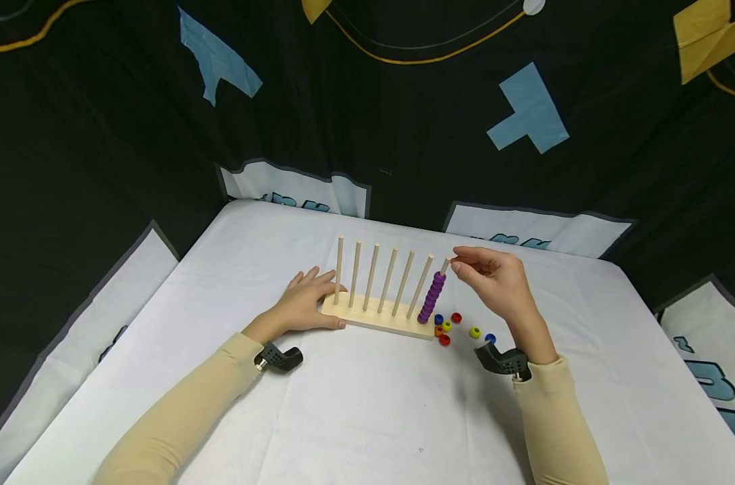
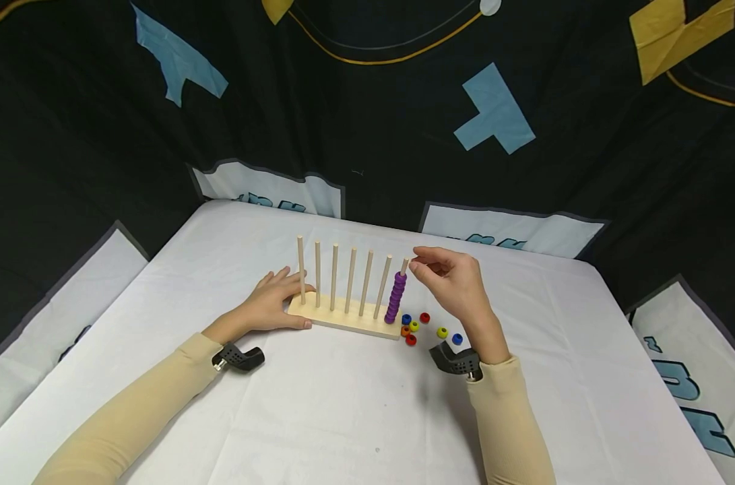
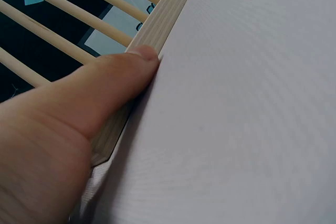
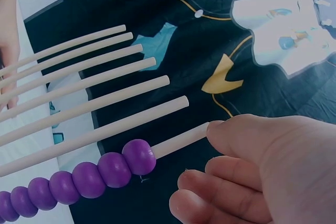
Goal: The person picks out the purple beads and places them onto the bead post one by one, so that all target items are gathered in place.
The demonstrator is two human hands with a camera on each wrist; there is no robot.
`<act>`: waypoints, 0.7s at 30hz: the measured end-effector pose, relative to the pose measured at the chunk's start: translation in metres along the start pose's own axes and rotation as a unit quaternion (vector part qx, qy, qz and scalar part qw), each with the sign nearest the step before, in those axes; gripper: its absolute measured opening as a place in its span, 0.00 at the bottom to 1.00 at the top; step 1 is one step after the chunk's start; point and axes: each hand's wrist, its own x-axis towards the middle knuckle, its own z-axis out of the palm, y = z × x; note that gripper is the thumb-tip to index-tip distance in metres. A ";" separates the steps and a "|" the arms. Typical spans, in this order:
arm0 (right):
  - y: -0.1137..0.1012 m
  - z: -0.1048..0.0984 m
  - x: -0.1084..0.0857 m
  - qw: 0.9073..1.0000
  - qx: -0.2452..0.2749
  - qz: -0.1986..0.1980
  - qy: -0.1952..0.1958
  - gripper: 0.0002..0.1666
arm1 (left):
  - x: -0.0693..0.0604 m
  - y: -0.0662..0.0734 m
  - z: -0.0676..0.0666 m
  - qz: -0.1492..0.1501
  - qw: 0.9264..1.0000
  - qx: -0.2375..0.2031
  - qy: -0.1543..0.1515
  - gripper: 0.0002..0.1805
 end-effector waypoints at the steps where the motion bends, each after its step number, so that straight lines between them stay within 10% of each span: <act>1: 0.001 0.000 0.000 1.000 0.000 -0.002 0.001 0.18 | 0.000 0.000 0.000 0.000 1.000 0.000 0.000 0.39; 21: 0.021 -0.007 -0.011 0.998 -0.043 0.034 -0.041 0.19 | -0.005 -0.004 -0.005 -0.006 0.999 -0.039 -0.035 0.44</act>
